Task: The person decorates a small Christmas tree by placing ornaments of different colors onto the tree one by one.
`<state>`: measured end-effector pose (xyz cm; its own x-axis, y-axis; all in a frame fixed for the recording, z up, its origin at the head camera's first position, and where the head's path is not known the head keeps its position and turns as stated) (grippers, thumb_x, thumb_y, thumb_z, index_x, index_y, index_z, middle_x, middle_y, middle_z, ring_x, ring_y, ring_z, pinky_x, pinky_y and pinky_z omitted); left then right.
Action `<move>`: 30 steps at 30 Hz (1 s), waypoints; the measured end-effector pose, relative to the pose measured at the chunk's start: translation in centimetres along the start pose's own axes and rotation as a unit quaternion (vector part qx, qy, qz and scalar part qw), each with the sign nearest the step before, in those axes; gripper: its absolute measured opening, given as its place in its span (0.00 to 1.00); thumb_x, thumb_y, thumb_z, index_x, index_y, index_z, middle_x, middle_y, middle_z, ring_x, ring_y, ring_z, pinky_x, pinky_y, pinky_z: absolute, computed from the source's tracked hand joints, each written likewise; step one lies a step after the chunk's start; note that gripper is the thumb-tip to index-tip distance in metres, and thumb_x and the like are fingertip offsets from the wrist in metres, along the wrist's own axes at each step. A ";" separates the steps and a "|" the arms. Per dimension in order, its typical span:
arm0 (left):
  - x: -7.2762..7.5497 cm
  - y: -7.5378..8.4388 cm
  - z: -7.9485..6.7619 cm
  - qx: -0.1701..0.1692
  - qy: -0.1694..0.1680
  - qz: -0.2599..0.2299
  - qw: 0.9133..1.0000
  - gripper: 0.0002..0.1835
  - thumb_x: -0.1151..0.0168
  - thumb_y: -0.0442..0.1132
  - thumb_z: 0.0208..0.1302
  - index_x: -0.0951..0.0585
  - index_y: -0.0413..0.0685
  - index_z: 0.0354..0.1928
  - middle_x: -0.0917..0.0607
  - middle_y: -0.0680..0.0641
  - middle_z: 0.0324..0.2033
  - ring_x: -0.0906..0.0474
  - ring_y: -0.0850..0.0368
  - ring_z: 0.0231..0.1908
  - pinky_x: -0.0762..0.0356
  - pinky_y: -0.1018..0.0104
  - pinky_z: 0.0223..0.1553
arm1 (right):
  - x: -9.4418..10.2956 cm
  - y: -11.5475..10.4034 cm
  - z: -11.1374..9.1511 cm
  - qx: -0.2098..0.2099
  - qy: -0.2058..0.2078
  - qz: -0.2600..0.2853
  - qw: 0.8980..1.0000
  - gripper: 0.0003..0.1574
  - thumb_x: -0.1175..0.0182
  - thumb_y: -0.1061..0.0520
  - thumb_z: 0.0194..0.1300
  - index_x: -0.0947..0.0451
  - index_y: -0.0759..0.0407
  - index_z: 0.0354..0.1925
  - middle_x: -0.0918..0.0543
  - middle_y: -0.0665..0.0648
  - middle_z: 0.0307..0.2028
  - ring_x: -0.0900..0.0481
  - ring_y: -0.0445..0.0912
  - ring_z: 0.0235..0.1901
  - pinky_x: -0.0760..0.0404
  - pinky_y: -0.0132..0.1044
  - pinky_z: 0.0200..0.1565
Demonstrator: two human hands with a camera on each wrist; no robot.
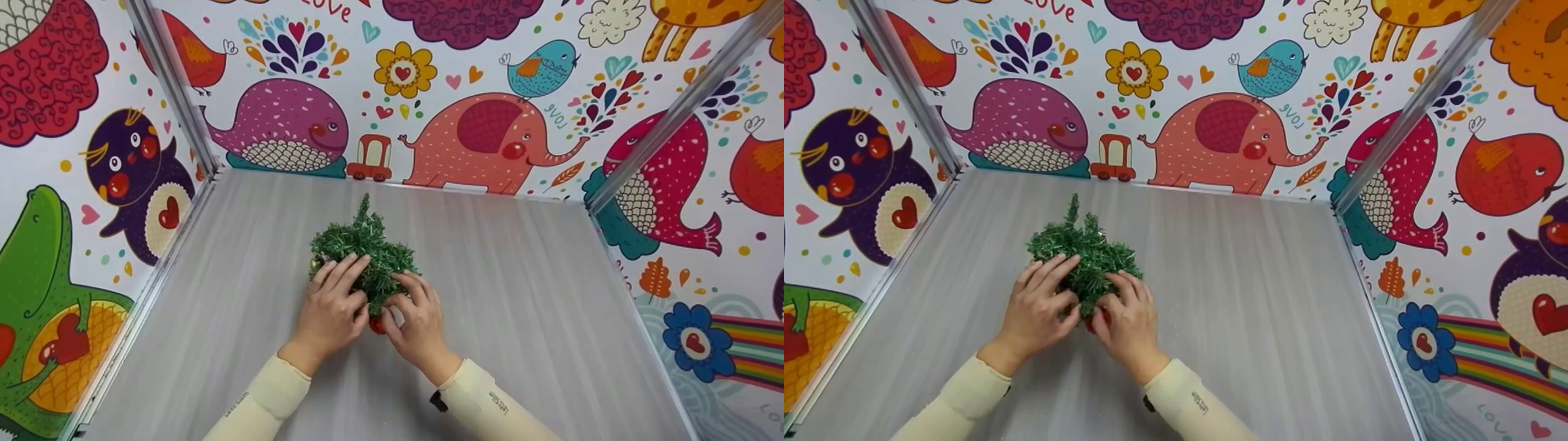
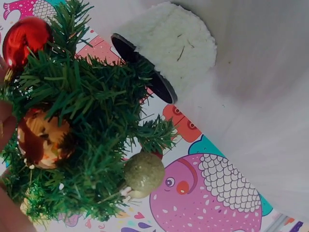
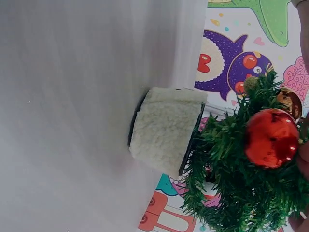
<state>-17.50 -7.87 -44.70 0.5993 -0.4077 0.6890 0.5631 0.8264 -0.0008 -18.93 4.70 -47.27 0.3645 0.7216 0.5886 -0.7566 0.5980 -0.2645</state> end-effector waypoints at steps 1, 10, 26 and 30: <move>-0.1 0.0 0.0 -0.002 -0.007 0.005 1.000 0.06 0.34 0.42 0.52 0.18 0.50 0.21 0.31 0.45 0.70 0.39 0.47 0.71 0.45 0.48 0.68 | -0.1 0.0 0.0 -0.003 -0.004 0.001 1.000 0.04 0.34 0.57 0.60 0.21 0.51 0.30 0.23 0.58 0.59 0.28 0.58 0.61 0.28 0.59 0.57; -0.2 0.5 -0.1 -0.023 -0.018 0.030 0.999 0.07 0.32 0.44 0.51 0.17 0.51 0.22 0.33 0.45 0.72 0.40 0.47 0.71 0.46 0.49 0.69 | -0.4 0.1 -0.2 -0.001 -0.025 -0.006 1.000 0.05 0.33 0.58 0.57 0.21 0.50 0.30 0.24 0.58 0.61 0.30 0.58 0.63 0.28 0.62 0.55; 0.0 0.7 0.1 -0.023 -0.021 0.010 0.999 0.06 0.33 0.42 0.50 0.18 0.49 0.22 0.31 0.44 0.70 0.39 0.47 0.71 0.46 0.49 0.69 | -0.2 -0.2 -0.3 0.025 -0.027 -0.008 0.999 0.04 0.33 0.57 0.58 0.20 0.50 0.31 0.25 0.60 0.61 0.29 0.61 0.62 0.27 0.61 0.56; 0.1 0.6 0.1 -0.023 -0.019 0.006 1.000 0.06 0.34 0.41 0.49 0.18 0.49 0.22 0.31 0.44 0.70 0.39 0.47 0.71 0.46 0.49 0.69 | -0.1 -0.2 -0.3 0.025 -0.028 -0.002 0.999 0.03 0.35 0.56 0.60 0.21 0.50 0.31 0.25 0.60 0.62 0.30 0.61 0.63 0.29 0.60 0.58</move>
<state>-17.14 -7.37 -44.62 0.5844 -0.3824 0.7157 0.5822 0.8119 -0.0416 -18.64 4.56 -47.51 0.3376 0.6974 0.6322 -0.7819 0.5817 -0.2241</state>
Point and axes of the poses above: each hand's wrist, its own z-axis towards the middle knuckle, its own x-axis out of the back of the hand, y = z × x, the point moved 10 cm from there along z, towards the middle knuckle
